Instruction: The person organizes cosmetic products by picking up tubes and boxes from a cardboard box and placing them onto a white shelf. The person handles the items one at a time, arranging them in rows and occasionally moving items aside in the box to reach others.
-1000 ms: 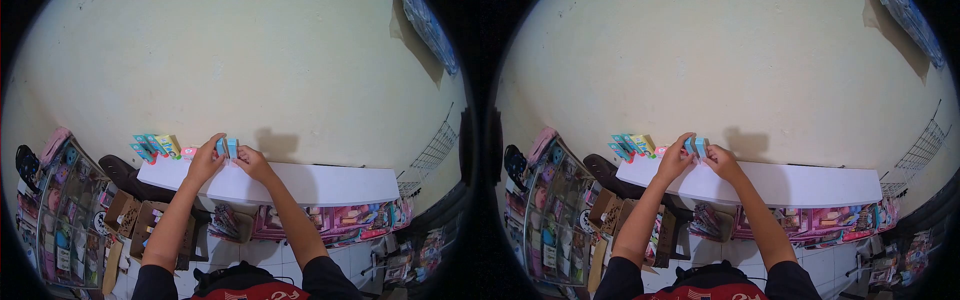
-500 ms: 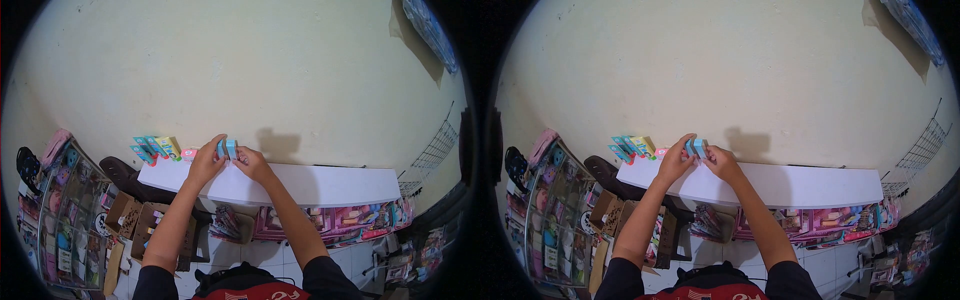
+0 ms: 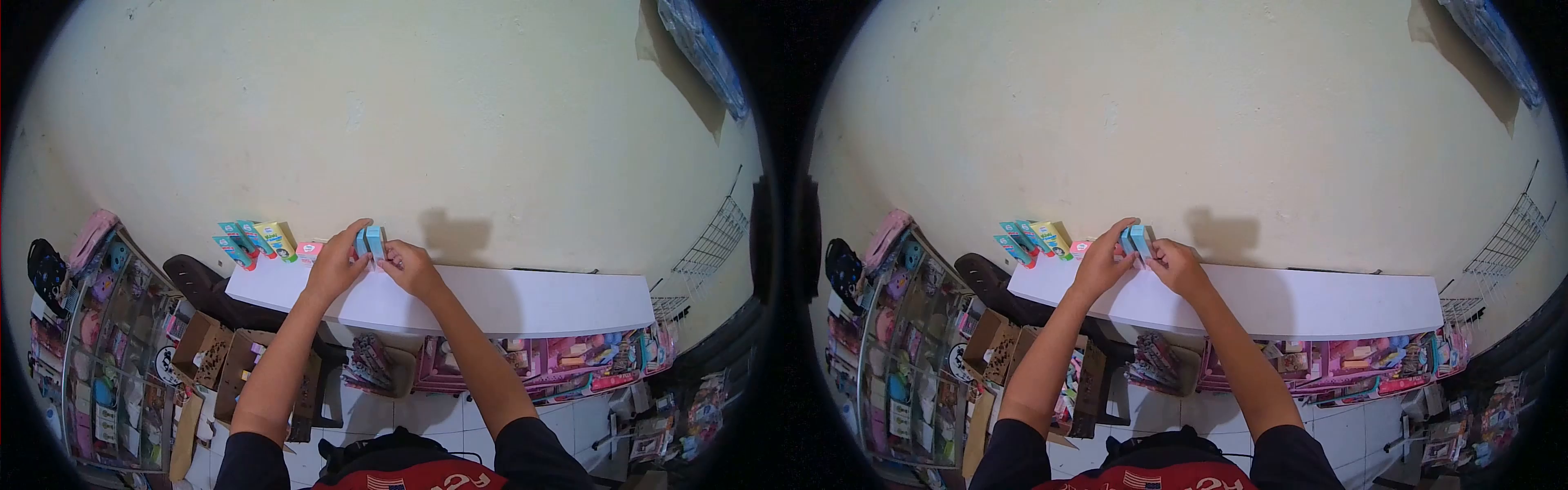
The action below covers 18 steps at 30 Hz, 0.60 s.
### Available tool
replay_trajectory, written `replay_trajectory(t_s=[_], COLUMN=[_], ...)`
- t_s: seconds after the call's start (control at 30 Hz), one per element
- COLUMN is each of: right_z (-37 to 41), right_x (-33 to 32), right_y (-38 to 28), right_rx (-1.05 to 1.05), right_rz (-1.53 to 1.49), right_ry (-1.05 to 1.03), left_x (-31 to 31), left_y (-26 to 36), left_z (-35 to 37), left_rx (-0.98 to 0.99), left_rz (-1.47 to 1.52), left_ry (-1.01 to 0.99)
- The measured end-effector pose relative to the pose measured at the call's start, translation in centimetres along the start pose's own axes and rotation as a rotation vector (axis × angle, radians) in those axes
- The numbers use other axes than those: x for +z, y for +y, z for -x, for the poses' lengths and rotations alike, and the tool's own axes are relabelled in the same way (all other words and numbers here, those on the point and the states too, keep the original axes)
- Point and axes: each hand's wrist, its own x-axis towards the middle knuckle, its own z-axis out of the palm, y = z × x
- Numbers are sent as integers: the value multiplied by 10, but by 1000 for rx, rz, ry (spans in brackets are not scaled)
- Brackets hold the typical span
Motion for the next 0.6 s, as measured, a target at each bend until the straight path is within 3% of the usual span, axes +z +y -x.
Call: replay_trajectory(t_s=[0.6], right_z=[1], right_x=[-2], right_y=[6], right_rx=[-53], right_rz=[-17], right_ry=[61], left_x=[1], left_y=[1], left_z=[-1], left_rx=[1], left_rz=[-3], left_ry=[-21])
